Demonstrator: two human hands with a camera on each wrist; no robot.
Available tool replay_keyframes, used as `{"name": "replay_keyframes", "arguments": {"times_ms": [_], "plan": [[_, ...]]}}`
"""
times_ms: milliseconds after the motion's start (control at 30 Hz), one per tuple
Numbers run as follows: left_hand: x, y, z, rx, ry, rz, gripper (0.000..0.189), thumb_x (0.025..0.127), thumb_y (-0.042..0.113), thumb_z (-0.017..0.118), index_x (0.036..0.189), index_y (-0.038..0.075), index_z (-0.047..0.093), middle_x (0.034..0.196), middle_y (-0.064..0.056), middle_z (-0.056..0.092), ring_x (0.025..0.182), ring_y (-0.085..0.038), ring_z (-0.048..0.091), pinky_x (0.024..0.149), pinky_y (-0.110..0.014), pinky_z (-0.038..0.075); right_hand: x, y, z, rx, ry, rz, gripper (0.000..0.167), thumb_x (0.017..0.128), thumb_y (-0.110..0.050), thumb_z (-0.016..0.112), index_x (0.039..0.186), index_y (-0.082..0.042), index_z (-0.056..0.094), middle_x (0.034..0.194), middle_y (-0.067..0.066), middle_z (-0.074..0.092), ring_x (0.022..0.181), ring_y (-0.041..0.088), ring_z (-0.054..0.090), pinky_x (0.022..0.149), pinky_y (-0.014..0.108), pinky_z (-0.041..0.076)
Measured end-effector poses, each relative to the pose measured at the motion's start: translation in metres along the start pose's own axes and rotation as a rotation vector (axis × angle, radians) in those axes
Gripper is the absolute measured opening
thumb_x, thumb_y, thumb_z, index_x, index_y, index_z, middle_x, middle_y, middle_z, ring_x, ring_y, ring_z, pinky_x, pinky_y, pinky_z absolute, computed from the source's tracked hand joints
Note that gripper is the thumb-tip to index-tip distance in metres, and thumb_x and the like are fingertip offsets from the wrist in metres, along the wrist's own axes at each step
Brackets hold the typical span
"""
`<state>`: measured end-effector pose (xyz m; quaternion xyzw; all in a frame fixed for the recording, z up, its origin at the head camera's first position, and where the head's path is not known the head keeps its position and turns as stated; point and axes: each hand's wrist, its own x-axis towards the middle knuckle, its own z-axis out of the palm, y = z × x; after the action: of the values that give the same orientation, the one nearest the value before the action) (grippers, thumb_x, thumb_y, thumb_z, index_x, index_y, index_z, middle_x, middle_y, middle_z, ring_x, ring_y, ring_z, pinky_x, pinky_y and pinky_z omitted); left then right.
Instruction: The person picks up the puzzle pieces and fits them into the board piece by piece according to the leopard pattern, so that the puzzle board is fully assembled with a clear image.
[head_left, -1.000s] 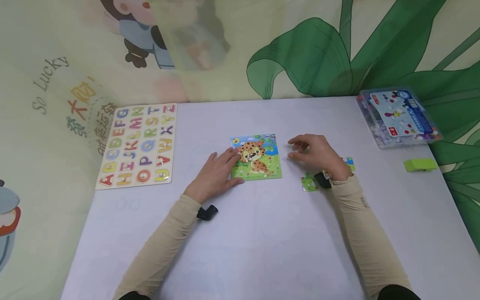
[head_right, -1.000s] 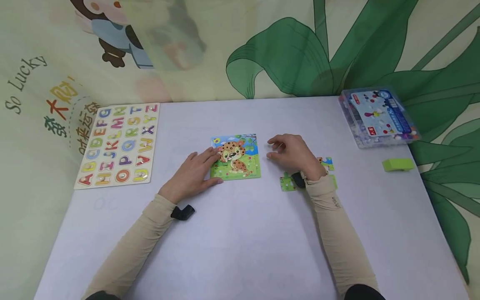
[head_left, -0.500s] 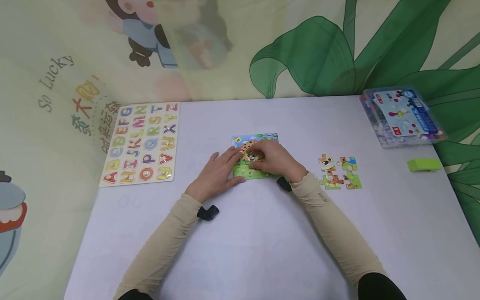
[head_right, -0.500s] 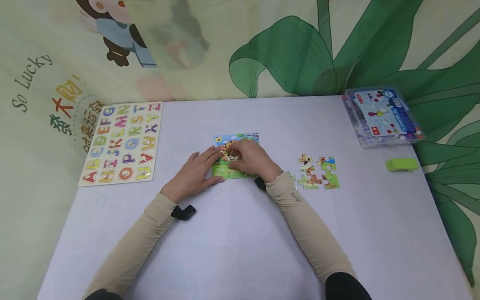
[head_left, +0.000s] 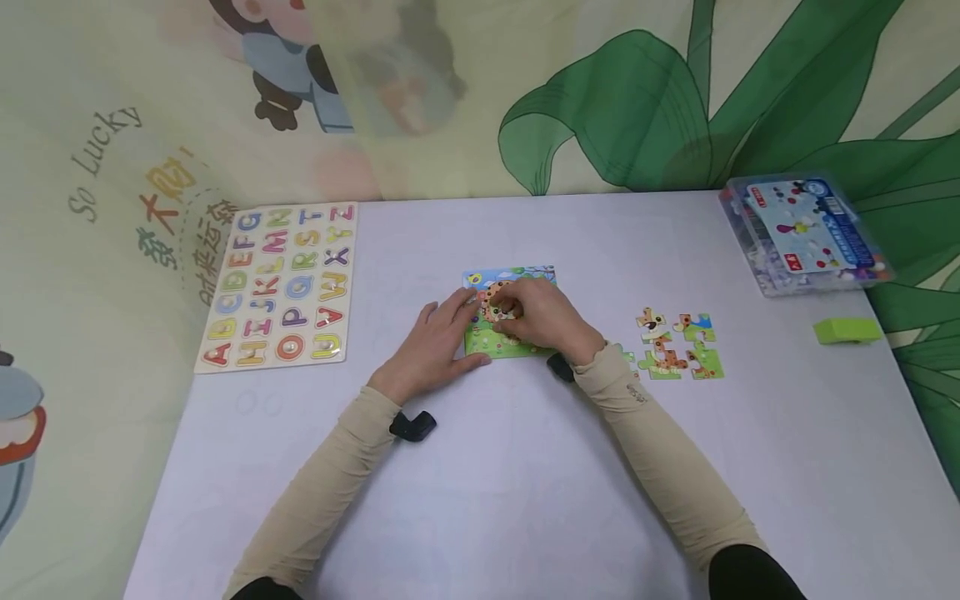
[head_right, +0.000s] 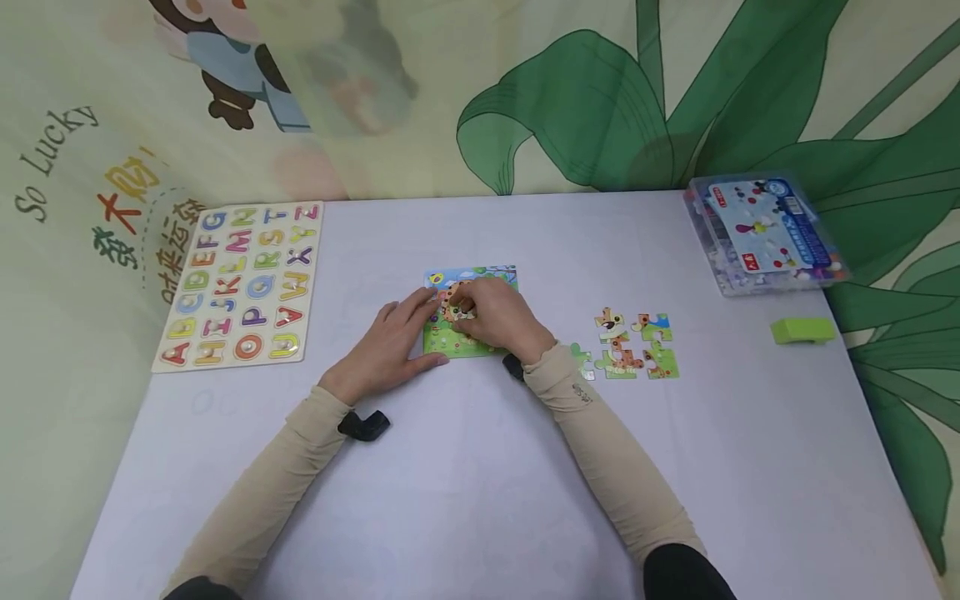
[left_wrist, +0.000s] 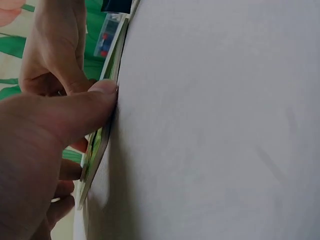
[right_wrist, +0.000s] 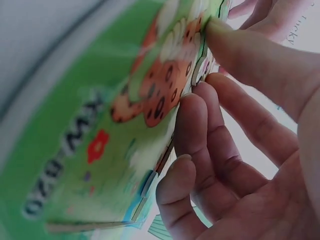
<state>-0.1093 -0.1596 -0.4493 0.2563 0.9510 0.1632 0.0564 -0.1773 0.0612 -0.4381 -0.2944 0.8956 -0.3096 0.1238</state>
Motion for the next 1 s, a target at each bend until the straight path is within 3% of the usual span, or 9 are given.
{"name": "replay_keyframes", "arguments": {"times_ms": [233,567,1000], "plan": [[0.007,-0.009,-0.006,-0.026,-0.073,0.011,0.098,0.097,0.055,0.072,0.167,0.001,0.027,0.178,-0.012,0.020,0.166,-0.028,0.018,0.131,-0.062,0.018,0.001,0.000,0.001,-0.014,0.004,-0.013,0.028,0.088,-0.017,0.087,0.112,-0.004,0.080,0.099,0.007,0.079,0.092,0.021,0.073,0.085,0.039,0.059],[0.013,-0.012,-0.010,0.004,-0.096,0.014,0.100,0.093,0.061,0.074,0.166,0.004,0.034,0.176,-0.013,0.025,0.164,-0.029,0.024,0.130,-0.064,0.019,0.001,0.000,-0.001,0.013,-0.020,-0.003,0.031,0.089,-0.016,0.087,0.116,-0.004,0.079,0.102,0.007,0.079,0.095,0.022,0.073,0.087,0.040,0.060],[0.018,-0.013,-0.013,0.001,-0.121,0.004,0.104,0.092,0.063,0.074,0.167,0.005,0.031,0.173,-0.014,0.029,0.162,-0.029,0.025,0.132,-0.060,0.018,0.002,-0.002,-0.003,0.007,-0.034,-0.011,0.031,0.088,-0.015,0.086,0.115,-0.003,0.076,0.102,0.008,0.078,0.095,0.023,0.072,0.086,0.041,0.059]]}}
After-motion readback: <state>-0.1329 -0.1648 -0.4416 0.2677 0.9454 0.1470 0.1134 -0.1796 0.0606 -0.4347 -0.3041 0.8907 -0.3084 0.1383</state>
